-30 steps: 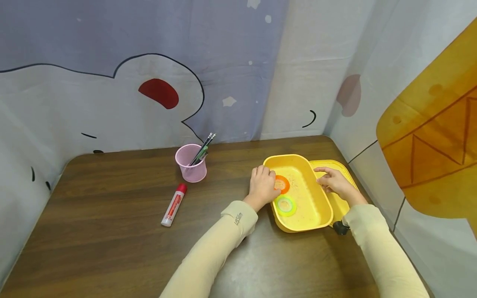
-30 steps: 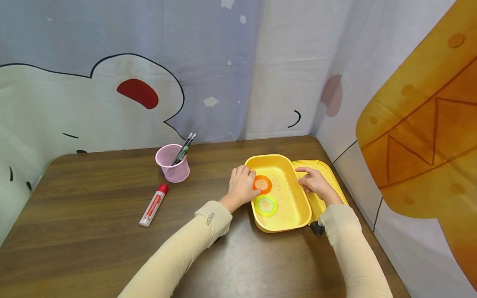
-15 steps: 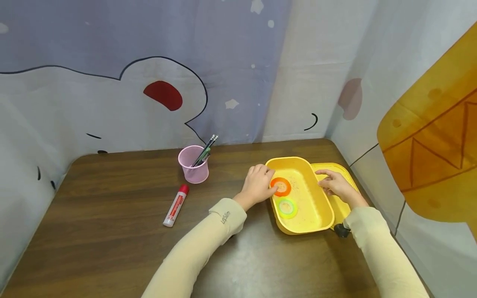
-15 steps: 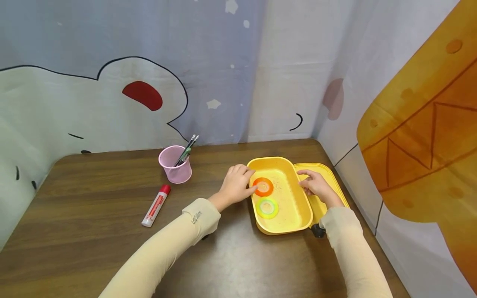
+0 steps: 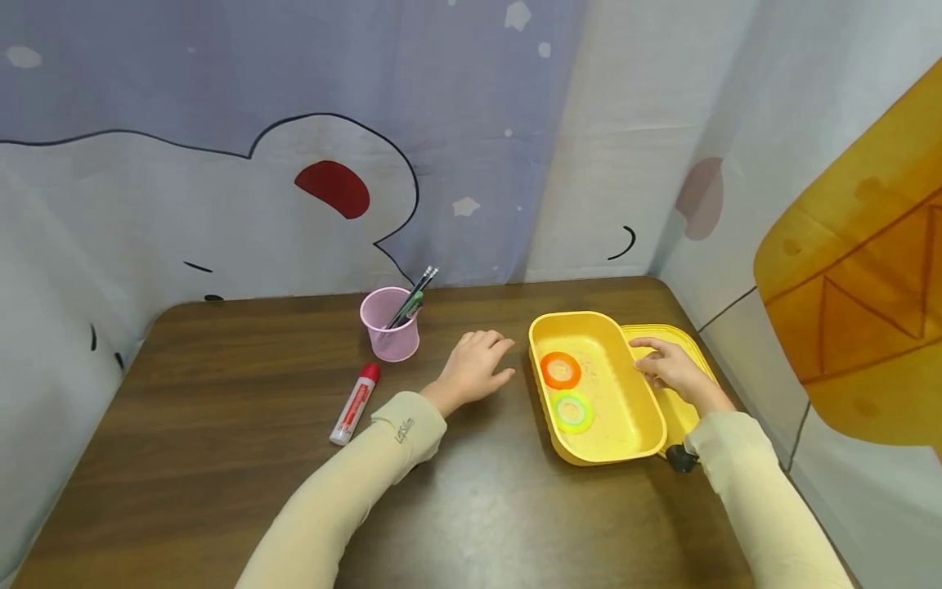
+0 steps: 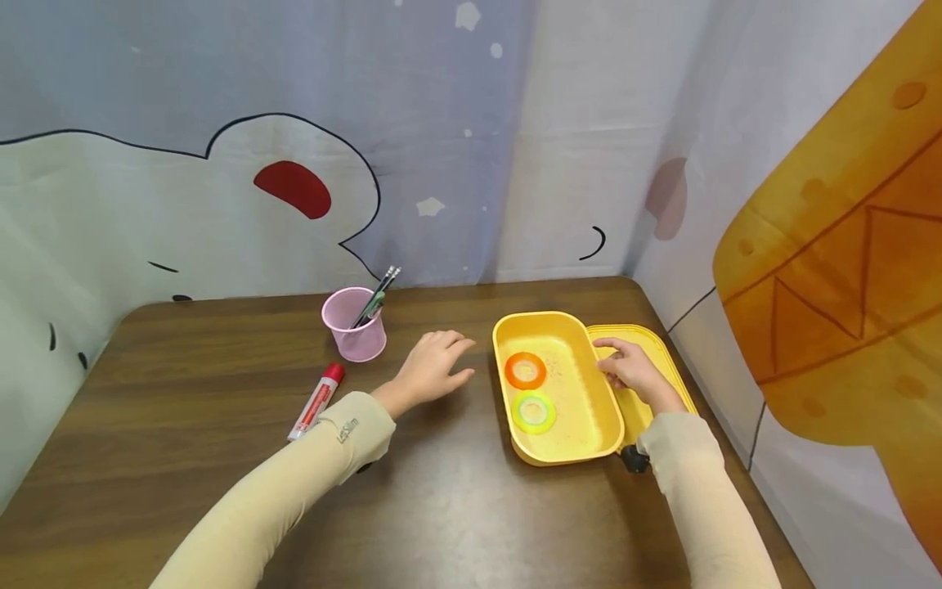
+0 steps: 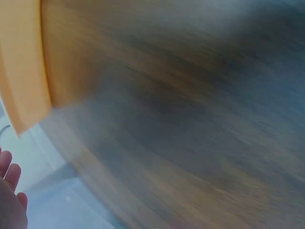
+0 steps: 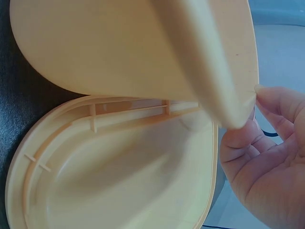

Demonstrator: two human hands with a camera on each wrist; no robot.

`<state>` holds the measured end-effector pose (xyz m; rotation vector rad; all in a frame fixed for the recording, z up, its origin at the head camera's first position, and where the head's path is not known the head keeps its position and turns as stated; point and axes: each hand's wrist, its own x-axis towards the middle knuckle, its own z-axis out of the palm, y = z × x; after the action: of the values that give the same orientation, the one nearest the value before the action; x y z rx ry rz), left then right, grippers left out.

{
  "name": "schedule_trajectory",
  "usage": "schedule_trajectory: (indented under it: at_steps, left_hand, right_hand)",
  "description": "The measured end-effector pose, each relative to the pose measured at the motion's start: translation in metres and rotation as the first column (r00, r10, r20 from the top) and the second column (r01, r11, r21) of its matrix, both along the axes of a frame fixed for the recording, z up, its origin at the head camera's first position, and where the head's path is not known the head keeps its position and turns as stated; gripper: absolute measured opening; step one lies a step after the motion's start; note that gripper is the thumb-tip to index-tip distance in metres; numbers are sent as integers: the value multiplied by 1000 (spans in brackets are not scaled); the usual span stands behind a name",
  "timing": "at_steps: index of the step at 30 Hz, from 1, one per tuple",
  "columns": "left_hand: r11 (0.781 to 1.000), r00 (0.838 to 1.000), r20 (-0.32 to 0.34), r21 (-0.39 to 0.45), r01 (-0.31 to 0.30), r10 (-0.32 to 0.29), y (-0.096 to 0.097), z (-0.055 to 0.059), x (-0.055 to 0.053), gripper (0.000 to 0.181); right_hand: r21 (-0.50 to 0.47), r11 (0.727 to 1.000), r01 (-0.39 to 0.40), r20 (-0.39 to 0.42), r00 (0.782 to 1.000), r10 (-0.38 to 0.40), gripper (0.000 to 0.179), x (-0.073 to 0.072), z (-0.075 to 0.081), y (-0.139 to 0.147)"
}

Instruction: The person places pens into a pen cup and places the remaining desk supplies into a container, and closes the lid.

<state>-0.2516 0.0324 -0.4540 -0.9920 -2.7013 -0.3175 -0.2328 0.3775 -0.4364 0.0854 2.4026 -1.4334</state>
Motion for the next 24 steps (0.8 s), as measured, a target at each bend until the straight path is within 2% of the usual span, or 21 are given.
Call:
schedule_trajectory:
  at_steps: [6,13,18,24]
  left_hand:
    - [1000,1000,3,27,8,-8,-22,-8,0,44]
    - [1000,998,55,8,0,0,-47,-10,7,45]
    - [999,999,49,39,-2,0,-68,-9,11,44]
    - [994,995,83,86,-69,61,-95,-3,14,44]
  right_hand:
    - [7,1000,3,6,1000,-3,52,0,0,1]
    - [16,1000,-10,-10,1000,10,52,0,0,0]
    - [23,1000,-14,-13,1000,15,51,0,-2,0]
    - [18,1000,-4,-10,1000,4,51,-1,-3,1]
